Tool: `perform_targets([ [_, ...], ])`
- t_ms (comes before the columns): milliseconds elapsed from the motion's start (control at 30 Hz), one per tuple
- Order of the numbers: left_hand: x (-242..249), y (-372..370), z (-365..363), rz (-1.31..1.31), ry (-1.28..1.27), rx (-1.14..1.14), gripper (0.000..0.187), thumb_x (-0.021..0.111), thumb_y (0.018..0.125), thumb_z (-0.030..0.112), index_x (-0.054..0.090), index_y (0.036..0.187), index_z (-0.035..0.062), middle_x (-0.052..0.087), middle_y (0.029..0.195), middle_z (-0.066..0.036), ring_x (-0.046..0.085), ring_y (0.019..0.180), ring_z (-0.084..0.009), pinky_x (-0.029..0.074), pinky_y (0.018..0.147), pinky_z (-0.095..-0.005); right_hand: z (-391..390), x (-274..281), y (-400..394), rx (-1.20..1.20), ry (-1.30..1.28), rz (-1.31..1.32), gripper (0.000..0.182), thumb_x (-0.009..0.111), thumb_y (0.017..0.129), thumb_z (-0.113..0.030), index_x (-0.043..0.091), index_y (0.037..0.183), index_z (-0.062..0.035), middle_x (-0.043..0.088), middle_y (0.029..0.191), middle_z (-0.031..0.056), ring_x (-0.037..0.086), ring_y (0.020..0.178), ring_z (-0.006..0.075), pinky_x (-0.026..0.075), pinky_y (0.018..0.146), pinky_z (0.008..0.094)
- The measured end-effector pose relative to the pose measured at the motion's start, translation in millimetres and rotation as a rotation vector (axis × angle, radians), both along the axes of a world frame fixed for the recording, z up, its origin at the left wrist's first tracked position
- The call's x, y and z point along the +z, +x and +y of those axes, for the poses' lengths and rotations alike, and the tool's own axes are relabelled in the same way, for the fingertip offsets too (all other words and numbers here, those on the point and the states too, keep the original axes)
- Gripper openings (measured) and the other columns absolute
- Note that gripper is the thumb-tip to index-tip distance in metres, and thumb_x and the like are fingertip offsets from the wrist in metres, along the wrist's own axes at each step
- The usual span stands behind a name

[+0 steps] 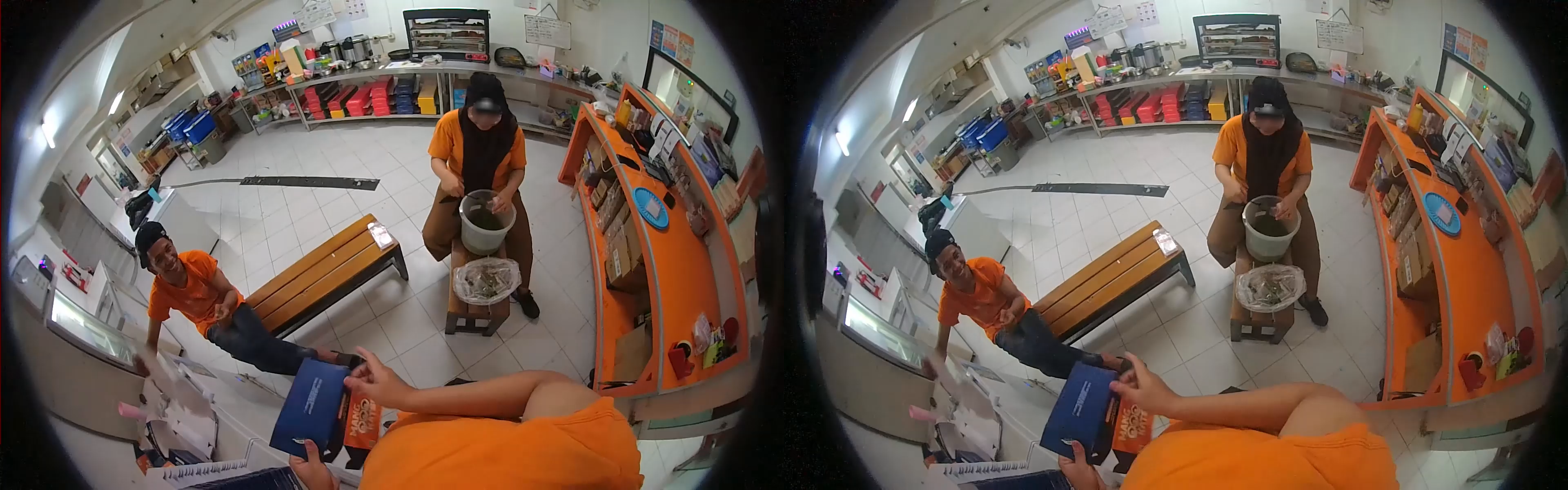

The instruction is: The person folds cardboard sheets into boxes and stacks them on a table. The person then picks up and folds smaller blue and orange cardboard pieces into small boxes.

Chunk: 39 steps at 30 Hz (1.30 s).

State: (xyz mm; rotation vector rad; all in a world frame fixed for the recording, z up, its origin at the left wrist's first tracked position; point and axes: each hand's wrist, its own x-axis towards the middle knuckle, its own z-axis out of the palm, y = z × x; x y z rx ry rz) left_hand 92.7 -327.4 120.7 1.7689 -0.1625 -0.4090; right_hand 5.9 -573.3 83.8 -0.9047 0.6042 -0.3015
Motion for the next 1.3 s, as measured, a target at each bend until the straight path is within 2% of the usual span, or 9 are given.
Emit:
perform_targets([
  [167, -7, 8, -27, 0.29, -0.499, 0.206, 0.031, 0.059, 0.101, 0.016, 0.052, 0.125, -0.0023, 0.065, 0.116, -0.017, 0.068, 0.102, -0.0314, 0.059, 0.086, -0.0435, 19, 40, 7, 0.262, -1.558, -0.654, 0.039, 0.084, 0.081, -0.021, 0.059, 0.108, -0.0083, 0.059, 0.129, 0.0167, 0.052, 0.132, 0.0365, 0.044, 0.105, 0.0507],
  [300, 29, 2, -48, 0.338, -0.614, 0.098, 0.028, 0.057, 0.097, 0.003, 0.056, 0.124, -0.0023, 0.068, 0.116, -0.015, 0.069, 0.103, -0.0241, 0.06, 0.086, -0.0353, 28, 27, 26, 0.078, -1.682, -0.813, 0.038, 0.084, 0.077, -0.01, 0.059, 0.105, -0.0079, 0.057, 0.137, 0.0175, 0.048, 0.137, 0.0409, 0.042, 0.109, 0.0541],
  [567, -14, 25, -45, 0.278, -0.546, 0.161, 0.015, 0.061, 0.101, 0.009, 0.064, 0.112, -0.0016, 0.07, 0.112, -0.013, 0.071, 0.095, -0.0247, 0.059, 0.076, -0.0351, 48, 51, 38, 0.024, -0.683, -0.612, 0.018, 0.075, 0.093, -0.015, 0.068, 0.108, -0.0078, 0.058, 0.138, 0.0146, 0.053, 0.132, 0.0309, 0.045, 0.108, 0.041],
  [700, -14, 14, -55, -0.478, -0.276, -0.124, 0.032, 0.057, 0.106, 0.024, 0.059, 0.129, 0.0016, 0.066, 0.12, -0.013, 0.067, 0.108, -0.0265, 0.057, 0.09, -0.0375, 40, 64, 44, -0.059, -0.957, -0.619, 0.012, 0.077, 0.09, -0.019, 0.072, 0.088, -0.0075, 0.064, 0.129, 0.0108, 0.053, 0.133, 0.0298, 0.042, 0.111, 0.0466],
  [767, 1, 15, -52, 0.11, -0.696, 0.109, 0.034, 0.061, 0.104, 0.021, 0.052, 0.133, 0.0074, 0.065, 0.115, -0.014, 0.067, 0.103, -0.0226, 0.057, 0.091, -0.0336, 30, 63, 42, -0.005, -1.739, -0.782, 0.008, 0.079, 0.084, -0.014, 0.072, 0.082, -0.0108, 0.068, 0.118, 0.005, 0.052, 0.135, 0.0289, 0.037, 0.113, 0.0542],
  [1033, -12, -15, -69, 0.334, -0.871, 0.131, 0.027, 0.061, 0.104, 0.023, 0.061, 0.115, -0.0012, 0.067, 0.11, -0.012, 0.066, 0.098, -0.0191, 0.053, 0.081, -0.0312, 42, 29, 36, 0.152, -1.323, -0.39, 0.021, 0.079, 0.08, -0.017, 0.063, 0.091, -0.0106, 0.057, 0.115, 0.0155, 0.056, 0.118, 0.0384, 0.045, 0.099, 0.054],
  [1167, -91, 39, -10, -0.005, -0.068, -0.016, 0.051, 0.07, 0.097, 0.025, 0.048, 0.136, 0.0004, 0.068, 0.11, -0.015, 0.069, 0.098, -0.0281, 0.054, 0.084, -0.0412, 24, 44, 22, 0.264, -1.494, -0.359, 0.055, 0.077, 0.087, -0.029, 0.055, 0.135, -0.0138, 0.052, 0.129, 0.0256, 0.046, 0.13, 0.0408, 0.037, 0.103, 0.0513],
  [1200, -108, 64, 11, -0.004, 0.323, -0.523, 0.061, 0.075, 0.092, 0.029, 0.045, 0.138, 0.0026, 0.064, 0.118, -0.021, 0.066, 0.105, -0.0344, 0.052, 0.088, -0.0458, 14, 55, 14, 0.309, -1.53, -0.418, 0.07, 0.079, 0.088, -0.034, 0.046, 0.147, -0.0158, 0.047, 0.138, 0.0259, 0.039, 0.137, 0.0411, 0.033, 0.107, 0.0532],
  [1300, -40, 26, 7, -0.336, 0.615, -0.953, 0.032, 0.062, 0.101, 0.016, 0.063, 0.128, -0.0007, 0.073, 0.098, -0.018, 0.067, 0.091, -0.0249, 0.053, 0.08, -0.0376, 8, 17, 12, 0.45, -1.621, -0.334, 0.062, 0.079, 0.087, -0.044, 0.053, 0.133, -0.0138, 0.051, 0.138, 0.0209, 0.041, 0.137, 0.0383, 0.03, 0.112, 0.0556],
])
